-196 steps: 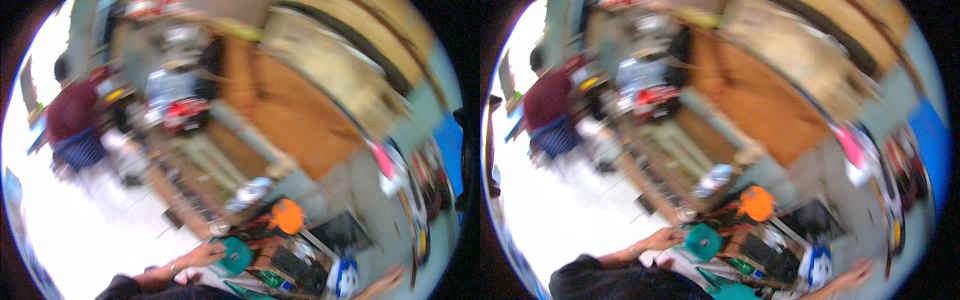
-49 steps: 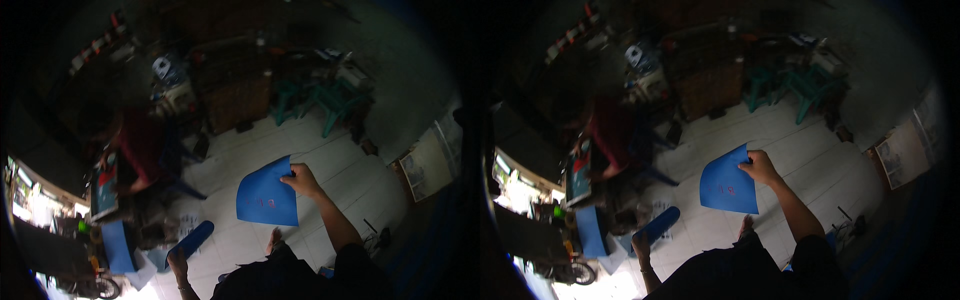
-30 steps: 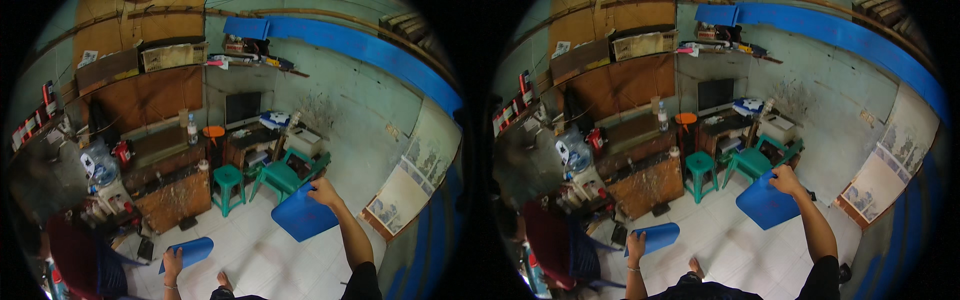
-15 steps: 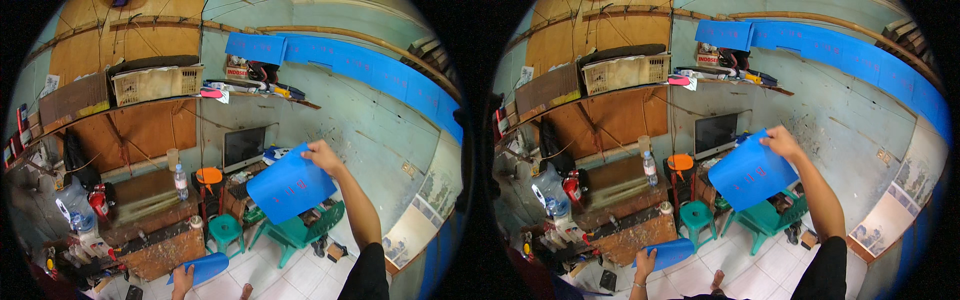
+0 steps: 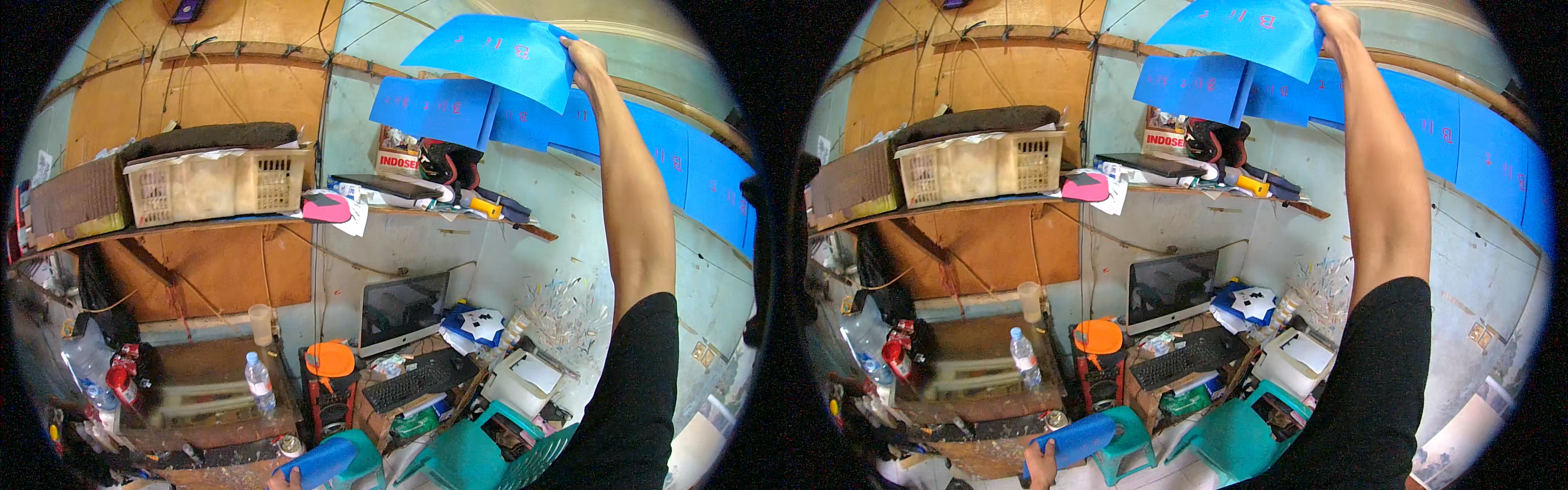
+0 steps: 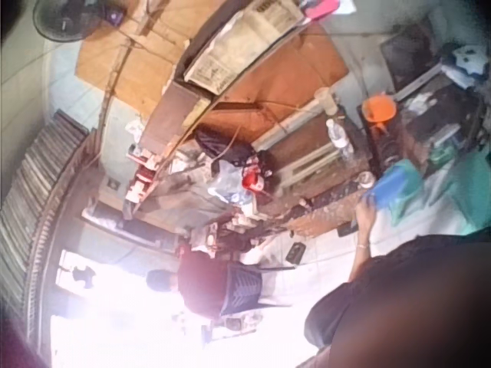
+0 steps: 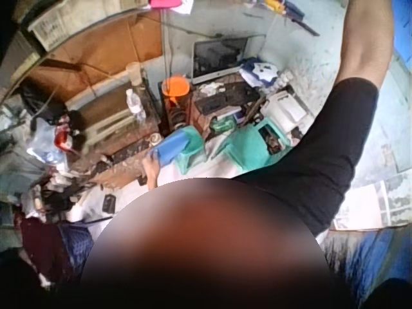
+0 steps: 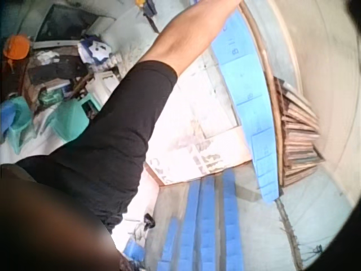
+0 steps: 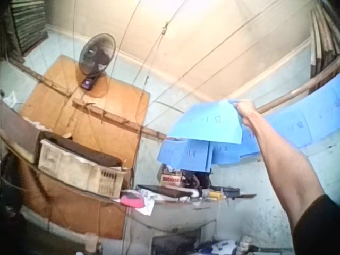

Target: The person repeatedly picks up blue rectangular sign pieces from a table and places them on a high horizontal bamboo beam near the ceiling. The person handles the signs one at a time, walking back and forth between the table and the beam to stack them along the beam.

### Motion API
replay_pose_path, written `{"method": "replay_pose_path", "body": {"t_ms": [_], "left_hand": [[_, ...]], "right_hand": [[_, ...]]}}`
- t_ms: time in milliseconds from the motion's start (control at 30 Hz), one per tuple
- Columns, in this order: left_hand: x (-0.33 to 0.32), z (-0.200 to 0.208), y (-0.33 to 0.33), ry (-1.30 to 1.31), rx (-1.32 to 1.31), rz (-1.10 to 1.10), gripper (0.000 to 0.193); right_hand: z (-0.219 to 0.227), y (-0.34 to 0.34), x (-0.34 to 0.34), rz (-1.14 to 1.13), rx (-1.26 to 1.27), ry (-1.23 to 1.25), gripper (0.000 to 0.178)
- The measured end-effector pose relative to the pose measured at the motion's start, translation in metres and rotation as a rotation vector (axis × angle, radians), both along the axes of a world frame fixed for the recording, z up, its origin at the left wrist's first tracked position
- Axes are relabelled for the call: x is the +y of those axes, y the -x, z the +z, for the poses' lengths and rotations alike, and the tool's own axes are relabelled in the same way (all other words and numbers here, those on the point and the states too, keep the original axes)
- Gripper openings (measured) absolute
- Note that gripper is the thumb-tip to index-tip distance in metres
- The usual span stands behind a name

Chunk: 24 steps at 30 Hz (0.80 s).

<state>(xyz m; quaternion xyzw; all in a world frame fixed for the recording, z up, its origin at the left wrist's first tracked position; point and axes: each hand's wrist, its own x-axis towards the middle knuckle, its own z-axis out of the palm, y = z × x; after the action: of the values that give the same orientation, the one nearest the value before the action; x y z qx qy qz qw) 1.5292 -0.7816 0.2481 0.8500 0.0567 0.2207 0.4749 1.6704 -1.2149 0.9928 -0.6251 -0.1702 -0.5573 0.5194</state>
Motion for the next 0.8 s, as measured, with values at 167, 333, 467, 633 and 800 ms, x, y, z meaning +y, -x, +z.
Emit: {"method": "replay_pose_path", "body": {"t_ms": [167,333,467,633,800], "left_hand": [[-0.028,0.02,-0.033,0.04,0.156,-0.098,0.023],[-0.043,0.022,-0.059,-0.058,0.063,-0.223,0.025],[-0.05,0.009,-0.068,-0.085,0.182,-0.232,0.025],[-0.042,-0.004,-0.061,-0.086,0.006,-0.317,0.019],[-0.009,-0.013,-0.045,-0.164,0.069,-0.361,0.017]], "right_hand": [[-0.043,-0.025,-0.039,-0.247,-0.064,0.041,0.057],[-0.076,-0.024,-0.052,-0.353,-0.082,0.07,0.038],[-0.082,-0.018,-0.05,-0.393,-0.136,0.135,0.029],[-0.09,-0.016,-0.067,-0.55,-0.008,0.066,0.033],[-0.213,0.013,-0.063,-0.802,-0.477,0.366,0.039]]}}
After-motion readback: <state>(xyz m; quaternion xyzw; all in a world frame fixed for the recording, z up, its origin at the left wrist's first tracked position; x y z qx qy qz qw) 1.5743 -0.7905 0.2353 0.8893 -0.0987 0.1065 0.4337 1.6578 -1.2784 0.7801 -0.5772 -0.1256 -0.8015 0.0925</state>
